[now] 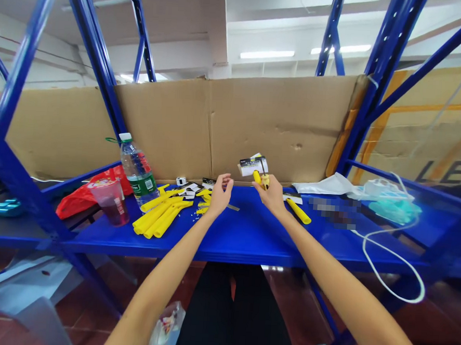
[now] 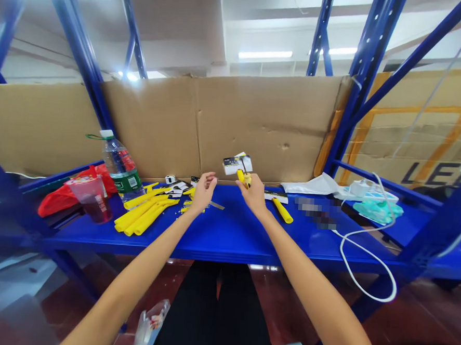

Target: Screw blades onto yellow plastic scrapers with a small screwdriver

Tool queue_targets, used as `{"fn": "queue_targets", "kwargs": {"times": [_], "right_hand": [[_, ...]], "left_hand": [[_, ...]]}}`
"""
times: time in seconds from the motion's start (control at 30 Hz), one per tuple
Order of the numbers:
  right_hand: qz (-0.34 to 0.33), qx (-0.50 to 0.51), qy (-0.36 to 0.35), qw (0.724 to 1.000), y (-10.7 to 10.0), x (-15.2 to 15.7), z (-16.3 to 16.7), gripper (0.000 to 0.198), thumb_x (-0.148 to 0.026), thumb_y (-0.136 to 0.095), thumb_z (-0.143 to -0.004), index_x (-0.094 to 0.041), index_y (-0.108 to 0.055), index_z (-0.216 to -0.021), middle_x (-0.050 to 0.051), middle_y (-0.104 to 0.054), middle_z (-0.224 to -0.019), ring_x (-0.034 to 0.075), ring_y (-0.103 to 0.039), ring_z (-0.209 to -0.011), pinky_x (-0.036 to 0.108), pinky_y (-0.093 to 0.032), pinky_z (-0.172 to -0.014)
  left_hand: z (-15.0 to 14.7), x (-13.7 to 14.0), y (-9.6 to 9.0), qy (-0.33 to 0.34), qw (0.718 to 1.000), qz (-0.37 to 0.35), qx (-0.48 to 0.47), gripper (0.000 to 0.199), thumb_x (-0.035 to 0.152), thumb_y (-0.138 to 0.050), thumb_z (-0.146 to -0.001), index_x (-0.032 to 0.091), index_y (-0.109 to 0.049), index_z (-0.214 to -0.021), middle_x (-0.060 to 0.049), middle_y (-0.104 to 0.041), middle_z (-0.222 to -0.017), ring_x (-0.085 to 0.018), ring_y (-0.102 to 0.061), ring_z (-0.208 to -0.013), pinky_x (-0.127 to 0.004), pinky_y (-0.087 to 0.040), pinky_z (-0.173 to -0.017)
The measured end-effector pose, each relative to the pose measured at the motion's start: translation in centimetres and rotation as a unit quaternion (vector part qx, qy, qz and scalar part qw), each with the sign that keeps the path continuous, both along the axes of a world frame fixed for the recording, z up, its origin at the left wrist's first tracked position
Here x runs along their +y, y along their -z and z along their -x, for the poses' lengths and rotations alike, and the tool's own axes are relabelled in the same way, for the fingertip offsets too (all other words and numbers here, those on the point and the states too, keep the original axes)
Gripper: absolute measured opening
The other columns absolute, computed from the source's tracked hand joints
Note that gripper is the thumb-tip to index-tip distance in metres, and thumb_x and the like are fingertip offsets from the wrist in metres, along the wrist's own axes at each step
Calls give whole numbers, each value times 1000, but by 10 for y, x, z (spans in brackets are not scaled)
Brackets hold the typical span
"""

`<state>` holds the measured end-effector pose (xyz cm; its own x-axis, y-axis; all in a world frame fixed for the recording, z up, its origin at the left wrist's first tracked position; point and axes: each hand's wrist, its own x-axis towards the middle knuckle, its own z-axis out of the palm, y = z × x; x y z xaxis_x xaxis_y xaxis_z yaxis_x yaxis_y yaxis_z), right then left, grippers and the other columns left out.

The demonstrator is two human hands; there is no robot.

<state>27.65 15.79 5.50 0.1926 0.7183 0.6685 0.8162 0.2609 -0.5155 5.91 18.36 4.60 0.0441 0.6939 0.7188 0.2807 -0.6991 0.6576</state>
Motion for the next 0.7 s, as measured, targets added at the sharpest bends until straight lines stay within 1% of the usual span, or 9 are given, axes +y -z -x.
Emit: {"fn": "queue_targets", "kwargs": {"times": [0.1,0.2,0.27,0.33,0.37,0.43,0.53,0.63,0.7], "right_hand": [[-77,73,-74,992,5,20,30,39,-61,-63,-100,-24,-55,-95,8,-70,-94,24,-64,-81,36,-52,-79],[-104,111,-119,981,18,29,46,48,-71,-58,-99,-24,-54,-93,7,-69,-90,22,-60,-74,37,-51,-73],[-111,119,-145,976,27,28,48,51,-74,-62,-96,-24,-55,-92,8,-69,-94,23,-61,-77,38,-52,-76],[-114,118,-173,971,34,24,46,50,-73,-68,-92,-24,-56,-91,9,-70,-98,24,-63,-82,40,-54,-82],[-114,116,-186,969,36,22,44,49,-72,-71,-90,-25,-56,-90,10,-70,-100,25,-64,-86,42,-55,-85],[-114,112,-208,965,40,19,42,46,-67,-75,-89,-25,-56,-89,11,-70,-107,27,-66,-94,44,-56,-91],[-121,109,-229,960,42,19,43,42,-61,-79,-86,-25,-58,-94,15,-68,-123,31,-67,-112,47,-56,-103],[-140,101,-253,952,40,20,45,44,-59,-83,-82,-25,-59,-97,20,-61,-141,36,-60,-134,52,-51,-115],[-149,93,-266,948,38,19,46,47,-59,-86,-80,-25,-58,-95,21,-58,-146,39,-56,-141,54,-48,-119]], "left_hand": [[-6,4,6,-4,997,-8,-71,33,43,-51,-113,20,-60,-135,-17,-73,-129,-25,-72,-117,-38,-56,-99],[4,2,12,-4,996,-21,-90,33,44,-53,-111,21,-64,-132,-15,-73,-127,-25,-71,-113,-37,-55,-96],[10,1,14,-13,995,-31,-89,31,37,-59,-107,21,-64,-133,-14,-71,-125,-24,-69,-107,-37,-55,-94],[14,1,14,-40,995,-45,-79,37,27,-67,-99,21,-65,-136,-13,-67,-128,-24,-67,-107,-38,-54,-96],[14,2,15,-57,995,-55,-67,39,22,-70,-95,21,-67,-134,-13,-65,-129,-25,-65,-110,-39,-53,-99],[14,3,16,-75,995,-57,-32,34,16,-73,-87,21,-75,-121,-13,-63,-128,-29,-61,-118,-43,-50,-108],[12,6,19,-44,999,-25,-11,20,17,-79,-84,22,-83,-103,-12,-64,-120,-32,-57,-125,-48,-43,-118],[11,10,22,-10,1000,3,-27,14,22,-83,-83,22,-85,-97,-13,-66,-118,-33,-58,-126,-52,-38,-123],[11,13,21,10,999,15,-33,11,24,-85,-81,21,-85,-91,-13,-68,-117,-32,-60,-124,-53,-37,-123]]}}
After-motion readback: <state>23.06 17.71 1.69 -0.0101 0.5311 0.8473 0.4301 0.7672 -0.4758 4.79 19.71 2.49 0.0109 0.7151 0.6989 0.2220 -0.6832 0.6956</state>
